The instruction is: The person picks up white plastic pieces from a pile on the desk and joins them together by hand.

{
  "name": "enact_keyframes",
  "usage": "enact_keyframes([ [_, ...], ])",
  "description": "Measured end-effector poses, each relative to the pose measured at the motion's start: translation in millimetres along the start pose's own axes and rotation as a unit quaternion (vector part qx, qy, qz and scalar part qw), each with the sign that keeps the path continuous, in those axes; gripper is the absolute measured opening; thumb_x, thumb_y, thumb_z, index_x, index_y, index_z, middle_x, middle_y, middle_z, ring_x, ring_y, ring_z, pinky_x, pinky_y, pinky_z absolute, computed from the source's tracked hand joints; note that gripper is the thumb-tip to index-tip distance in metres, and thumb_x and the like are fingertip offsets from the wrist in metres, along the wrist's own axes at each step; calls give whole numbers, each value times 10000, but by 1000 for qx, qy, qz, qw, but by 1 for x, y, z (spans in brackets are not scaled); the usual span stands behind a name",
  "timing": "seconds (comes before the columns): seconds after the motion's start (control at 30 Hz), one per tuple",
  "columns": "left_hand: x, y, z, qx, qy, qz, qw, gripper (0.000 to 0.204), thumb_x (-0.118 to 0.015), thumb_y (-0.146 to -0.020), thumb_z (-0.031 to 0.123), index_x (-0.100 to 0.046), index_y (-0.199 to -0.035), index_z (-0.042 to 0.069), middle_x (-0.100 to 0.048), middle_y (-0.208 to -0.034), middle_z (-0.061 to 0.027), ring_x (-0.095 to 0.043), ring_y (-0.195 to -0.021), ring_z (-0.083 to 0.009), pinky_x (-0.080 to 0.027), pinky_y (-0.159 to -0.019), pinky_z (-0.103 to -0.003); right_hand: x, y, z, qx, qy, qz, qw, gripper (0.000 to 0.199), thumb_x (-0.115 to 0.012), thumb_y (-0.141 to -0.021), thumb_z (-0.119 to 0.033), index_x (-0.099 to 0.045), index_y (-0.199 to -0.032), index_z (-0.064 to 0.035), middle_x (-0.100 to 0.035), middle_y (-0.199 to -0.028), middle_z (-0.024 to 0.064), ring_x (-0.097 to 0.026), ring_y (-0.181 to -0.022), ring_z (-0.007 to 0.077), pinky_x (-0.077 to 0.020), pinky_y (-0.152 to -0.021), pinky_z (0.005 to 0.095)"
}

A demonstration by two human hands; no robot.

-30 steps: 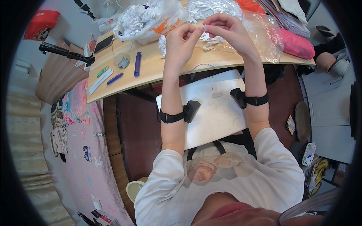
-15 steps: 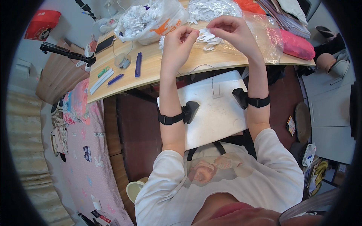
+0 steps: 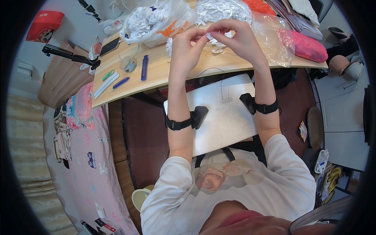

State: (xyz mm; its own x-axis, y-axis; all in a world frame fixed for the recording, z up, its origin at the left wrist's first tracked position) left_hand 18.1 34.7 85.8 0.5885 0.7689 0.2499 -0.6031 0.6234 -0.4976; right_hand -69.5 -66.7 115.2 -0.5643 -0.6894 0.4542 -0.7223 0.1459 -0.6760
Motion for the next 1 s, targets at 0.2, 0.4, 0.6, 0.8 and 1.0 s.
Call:
enact_keyframes([
  [0.2, -3, 2, 2, -9, -73, -30, 997, 220, -659, -806, 94, -651, -976, -46, -670, -826, -71, -624, -779, -108, -477, -705, -245, -2, 0, 1, 2, 23, 4, 1000, 134, -659, -810, -128, -690, -912, -47, -672, -814, 31, -589, -720, 111, -431, -658, 242],
  [0.4, -2, 2, -2, 49, -25, -21, 998, 225, -680, -794, 131, -670, -939, -41, -676, -814, -75, -626, -770, -115, -477, -711, -248, -2, -1, -1, 15, 47, 13, 999, 124, -659, -796, -123, -686, -887, -42, -664, -773, 49, -587, -681, 126, -452, -627, 250],
  [0.6, -1, 1, 3, 23, -56, -21, 998, 199, -672, -798, 134, -679, -891, -42, -682, -783, -75, -638, -742, -118, -479, -684, -245, -1, 0, 0, 7, 32, 10, 999, 127, -667, -808, -130, -689, -901, -47, -672, -812, 28, -578, -713, 108, -425, -650, 240],
  [0.8, 1, 3, 14, -6, -97, -22, 995, 167, -654, -799, 106, -674, -863, -47, -684, -757, -78, -646, -711, -121, -488, -667, -244, 15, 0, -1, 4, 25, 22, 999, 139, -665, -815, -124, -687, -919, -35, -675, -830, 22, -583, -736, 99, -433, -667, 235],
  [1.0, 7, 12, 31, 10, -88, -49, 995, 169, -664, -797, 104, -667, -871, -48, -686, -759, -86, -655, -722, -122, -493, -666, -232, 21, -5, -22, 33, 20, -32, 999, 146, -664, -818, -131, -685, -922, -31, -672, -826, 19, -593, -746, 93, -446, -675, 226],
])
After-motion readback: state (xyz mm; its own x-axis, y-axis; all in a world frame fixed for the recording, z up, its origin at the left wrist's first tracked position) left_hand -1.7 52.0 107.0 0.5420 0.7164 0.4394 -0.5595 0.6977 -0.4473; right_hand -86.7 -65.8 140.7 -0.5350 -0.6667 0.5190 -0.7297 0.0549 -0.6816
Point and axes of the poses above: each hand's wrist, its own y-axis away from the middle knuckle, its own x-axis out of the back of the hand, z = x × y, the point moved 9 cm from there along -y, towards the middle knuckle
